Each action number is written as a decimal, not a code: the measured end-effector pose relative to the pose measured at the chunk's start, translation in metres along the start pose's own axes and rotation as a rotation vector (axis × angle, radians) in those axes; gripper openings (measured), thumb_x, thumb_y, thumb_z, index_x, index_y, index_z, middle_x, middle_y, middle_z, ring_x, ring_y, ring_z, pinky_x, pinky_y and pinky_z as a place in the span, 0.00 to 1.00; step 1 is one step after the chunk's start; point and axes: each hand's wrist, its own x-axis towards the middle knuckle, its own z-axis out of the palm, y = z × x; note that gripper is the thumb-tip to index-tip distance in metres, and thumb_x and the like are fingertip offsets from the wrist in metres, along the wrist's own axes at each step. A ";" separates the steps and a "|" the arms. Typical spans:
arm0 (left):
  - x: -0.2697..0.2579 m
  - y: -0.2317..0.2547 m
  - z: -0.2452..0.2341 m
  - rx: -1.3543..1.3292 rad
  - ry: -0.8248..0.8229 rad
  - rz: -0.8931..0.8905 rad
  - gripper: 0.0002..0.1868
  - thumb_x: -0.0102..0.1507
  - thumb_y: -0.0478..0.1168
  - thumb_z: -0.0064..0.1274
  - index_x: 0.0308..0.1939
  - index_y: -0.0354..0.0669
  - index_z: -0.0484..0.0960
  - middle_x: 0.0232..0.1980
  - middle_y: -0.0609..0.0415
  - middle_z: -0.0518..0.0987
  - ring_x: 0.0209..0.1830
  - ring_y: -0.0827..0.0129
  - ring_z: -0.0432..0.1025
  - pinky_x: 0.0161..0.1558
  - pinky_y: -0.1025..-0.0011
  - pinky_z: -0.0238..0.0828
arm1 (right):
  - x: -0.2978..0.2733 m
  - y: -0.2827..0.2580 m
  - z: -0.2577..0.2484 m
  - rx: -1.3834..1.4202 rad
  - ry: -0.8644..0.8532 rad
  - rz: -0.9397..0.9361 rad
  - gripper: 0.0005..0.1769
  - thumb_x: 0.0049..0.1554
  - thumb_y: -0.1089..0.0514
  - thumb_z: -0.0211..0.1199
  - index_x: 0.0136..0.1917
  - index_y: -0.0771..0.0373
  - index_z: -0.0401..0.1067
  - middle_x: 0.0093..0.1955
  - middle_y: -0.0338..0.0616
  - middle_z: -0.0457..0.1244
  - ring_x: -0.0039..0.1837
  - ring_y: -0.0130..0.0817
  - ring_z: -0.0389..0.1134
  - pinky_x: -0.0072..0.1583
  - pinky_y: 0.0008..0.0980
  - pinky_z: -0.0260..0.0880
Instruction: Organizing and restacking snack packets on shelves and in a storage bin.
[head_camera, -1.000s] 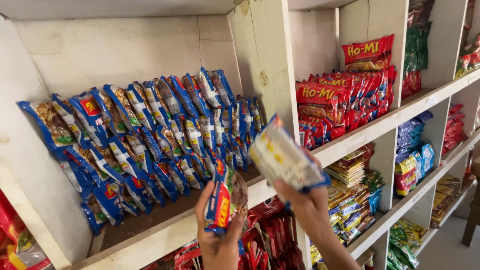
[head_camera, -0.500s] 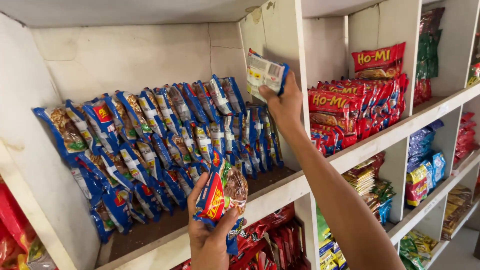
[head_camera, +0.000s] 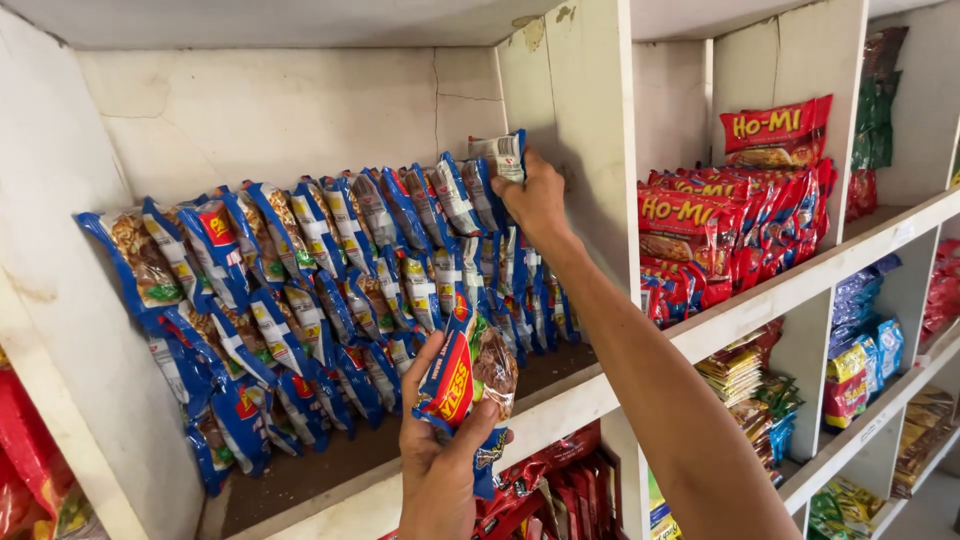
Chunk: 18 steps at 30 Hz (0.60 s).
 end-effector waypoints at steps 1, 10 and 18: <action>0.000 0.000 0.001 -0.001 0.000 -0.004 0.45 0.54 0.27 0.58 0.74 0.58 0.65 0.58 0.47 0.81 0.46 0.64 0.81 0.37 0.68 0.82 | 0.000 0.001 0.000 -0.003 -0.001 0.002 0.19 0.52 0.61 0.70 0.56 0.64 0.74 0.42 0.48 0.72 0.43 0.33 0.74 0.48 0.36 0.73; -0.002 0.008 0.007 0.012 0.025 -0.042 0.46 0.53 0.27 0.58 0.74 0.59 0.66 0.58 0.46 0.81 0.46 0.63 0.81 0.37 0.69 0.83 | 0.007 0.033 0.001 0.388 -0.295 0.123 0.24 0.50 0.69 0.54 0.60 0.65 0.73 0.37 0.33 0.61 0.38 0.24 0.57 0.40 0.27 0.56; 0.001 0.008 0.006 -0.011 0.028 -0.042 0.44 0.54 0.27 0.56 0.74 0.60 0.66 0.58 0.46 0.81 0.44 0.64 0.81 0.37 0.68 0.82 | 0.007 -0.002 -0.018 0.264 -0.388 0.272 0.25 0.50 0.57 0.58 0.60 0.69 0.73 0.50 0.45 0.68 0.54 0.35 0.66 0.60 0.31 0.63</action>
